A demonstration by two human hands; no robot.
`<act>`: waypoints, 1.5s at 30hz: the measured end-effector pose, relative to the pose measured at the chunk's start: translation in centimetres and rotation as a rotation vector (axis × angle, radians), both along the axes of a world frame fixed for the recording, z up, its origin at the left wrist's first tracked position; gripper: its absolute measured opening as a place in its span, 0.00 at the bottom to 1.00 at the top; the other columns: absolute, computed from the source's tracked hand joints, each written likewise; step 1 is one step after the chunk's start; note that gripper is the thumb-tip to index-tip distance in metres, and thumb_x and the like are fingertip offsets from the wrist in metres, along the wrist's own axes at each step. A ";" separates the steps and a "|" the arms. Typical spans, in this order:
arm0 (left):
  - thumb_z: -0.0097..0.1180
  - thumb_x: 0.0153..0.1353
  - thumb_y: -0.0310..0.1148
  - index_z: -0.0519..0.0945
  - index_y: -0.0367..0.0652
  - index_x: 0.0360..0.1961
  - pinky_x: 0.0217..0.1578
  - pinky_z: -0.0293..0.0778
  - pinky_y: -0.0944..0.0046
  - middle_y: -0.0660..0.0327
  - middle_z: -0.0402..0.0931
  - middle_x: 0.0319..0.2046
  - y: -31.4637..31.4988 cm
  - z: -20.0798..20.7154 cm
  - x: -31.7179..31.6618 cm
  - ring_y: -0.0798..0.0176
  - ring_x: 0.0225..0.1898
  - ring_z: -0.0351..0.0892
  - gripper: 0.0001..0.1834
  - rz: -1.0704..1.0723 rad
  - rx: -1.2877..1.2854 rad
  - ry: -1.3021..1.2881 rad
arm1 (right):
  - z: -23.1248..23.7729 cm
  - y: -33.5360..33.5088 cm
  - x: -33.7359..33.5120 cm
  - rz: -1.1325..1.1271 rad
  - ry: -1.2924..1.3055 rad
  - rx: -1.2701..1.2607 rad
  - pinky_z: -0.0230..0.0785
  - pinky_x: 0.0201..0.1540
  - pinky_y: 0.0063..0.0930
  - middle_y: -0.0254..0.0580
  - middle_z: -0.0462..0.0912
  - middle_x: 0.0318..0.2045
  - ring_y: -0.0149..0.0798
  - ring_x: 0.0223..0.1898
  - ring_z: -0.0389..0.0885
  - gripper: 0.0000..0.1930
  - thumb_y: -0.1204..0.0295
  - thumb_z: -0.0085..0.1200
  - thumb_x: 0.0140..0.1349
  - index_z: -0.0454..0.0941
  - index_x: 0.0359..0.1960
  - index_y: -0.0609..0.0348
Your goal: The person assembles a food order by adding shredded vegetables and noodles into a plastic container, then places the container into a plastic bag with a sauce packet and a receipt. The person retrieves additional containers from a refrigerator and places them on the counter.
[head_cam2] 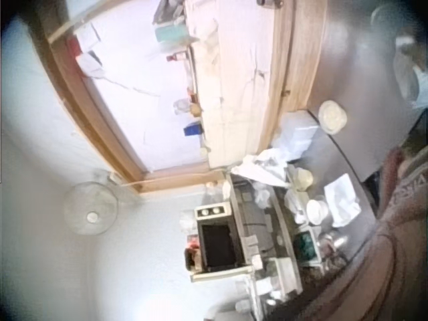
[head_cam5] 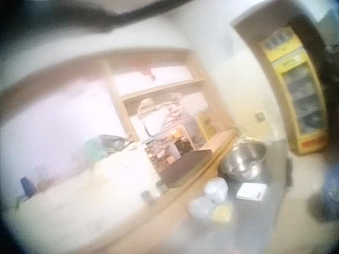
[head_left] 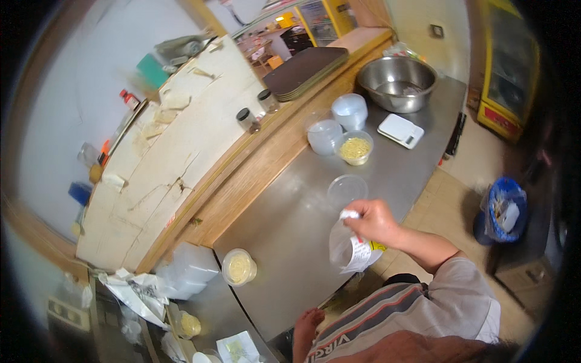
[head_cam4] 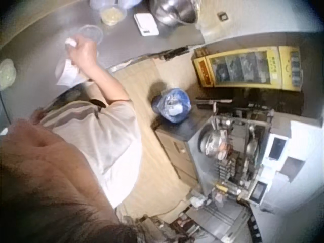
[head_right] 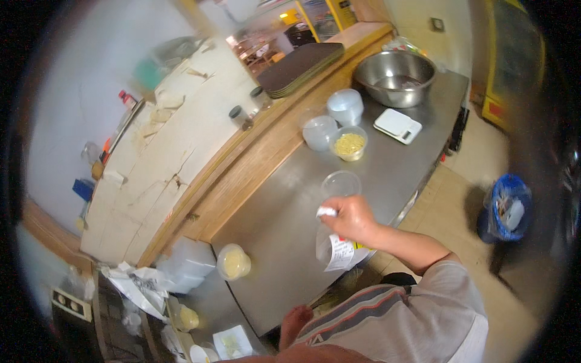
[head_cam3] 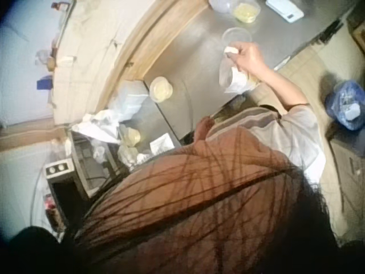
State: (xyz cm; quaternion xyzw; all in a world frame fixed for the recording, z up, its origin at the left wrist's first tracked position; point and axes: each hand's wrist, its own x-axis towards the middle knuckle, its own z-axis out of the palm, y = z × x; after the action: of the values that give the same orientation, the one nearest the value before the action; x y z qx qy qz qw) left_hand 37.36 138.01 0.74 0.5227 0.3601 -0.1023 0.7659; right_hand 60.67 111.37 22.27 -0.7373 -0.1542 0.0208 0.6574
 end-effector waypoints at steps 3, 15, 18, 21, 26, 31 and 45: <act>0.47 0.61 0.35 0.74 0.37 0.40 0.41 0.71 0.66 0.58 0.76 0.33 1.7 -1.0 3.0 0.63 0.36 0.75 0.12 -0.038 0.000 -0.104 | 1.7 0.5 4.9 -0.033 -0.023 0.045 0.66 0.17 0.21 0.33 0.77 0.17 0.25 0.15 0.73 0.04 0.80 0.54 0.51 0.77 0.29 0.64; 0.50 0.60 0.36 0.73 0.40 0.41 0.39 0.73 0.64 0.58 0.77 0.35 -7.5 2.7 7.1 0.63 0.36 0.77 0.13 0.174 0.063 -0.028 | 17.7 -6.6 25.2 -0.321 -0.468 -0.210 0.63 0.35 0.22 0.31 0.77 0.24 0.26 0.28 0.72 0.09 0.64 0.52 0.54 0.79 0.30 0.55; 0.48 0.62 0.35 0.73 0.37 0.40 0.41 0.73 0.64 0.57 0.76 0.35 -10.2 2.6 9.0 0.63 0.37 0.76 0.12 0.210 0.038 -0.061 | 22.4 -6.2 33.7 -0.349 -0.777 -0.155 0.64 0.31 0.21 0.31 0.78 0.23 0.24 0.27 0.73 0.10 0.65 0.53 0.50 0.80 0.27 0.58; 0.48 0.61 0.34 0.72 0.35 0.44 0.42 0.73 0.64 0.57 0.76 0.36 -13.0 5.1 14.1 0.63 0.37 0.76 0.14 0.241 0.028 0.014 | 25.9 -4.0 42.4 -0.541 -0.808 -0.143 0.69 0.31 0.37 0.50 0.79 0.22 0.44 0.26 0.78 0.08 0.71 0.54 0.44 0.78 0.25 0.61; 0.49 0.60 0.33 0.71 0.34 0.45 0.41 0.73 0.64 0.56 0.77 0.36 -16.1 6.6 13.7 0.61 0.37 0.77 0.15 0.353 -0.045 0.064 | 25.6 -2.9 52.2 -0.801 -0.965 -0.244 0.70 0.37 0.33 0.48 0.82 0.30 0.46 0.33 0.80 0.15 0.61 0.53 0.48 0.80 0.34 0.58; 0.51 0.59 0.35 0.71 0.36 0.45 0.44 0.72 0.63 0.54 0.76 0.38 -16.7 5.9 14.5 0.59 0.40 0.76 0.16 0.309 0.057 0.258 | 20.4 -1.7 59.7 -0.440 -0.750 -0.270 0.69 0.42 0.40 0.52 0.79 0.34 0.53 0.38 0.78 0.17 0.60 0.53 0.50 0.78 0.38 0.56; 0.51 0.59 0.34 0.71 0.35 0.45 0.43 0.73 0.64 0.55 0.77 0.36 -15.1 3.9 16.1 0.60 0.38 0.77 0.16 0.184 0.042 0.204 | 1.0 -19.4 34.4 -0.516 -0.661 -0.229 0.67 0.30 0.37 0.49 0.77 0.25 0.51 0.28 0.75 0.07 0.71 0.52 0.54 0.77 0.27 0.62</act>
State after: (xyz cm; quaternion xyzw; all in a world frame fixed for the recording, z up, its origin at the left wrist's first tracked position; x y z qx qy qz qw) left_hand 53.47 122.92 4.68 0.4904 0.4846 -0.0769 0.7203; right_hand 95.09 91.93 23.31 -0.7868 -0.1638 -0.3644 0.4704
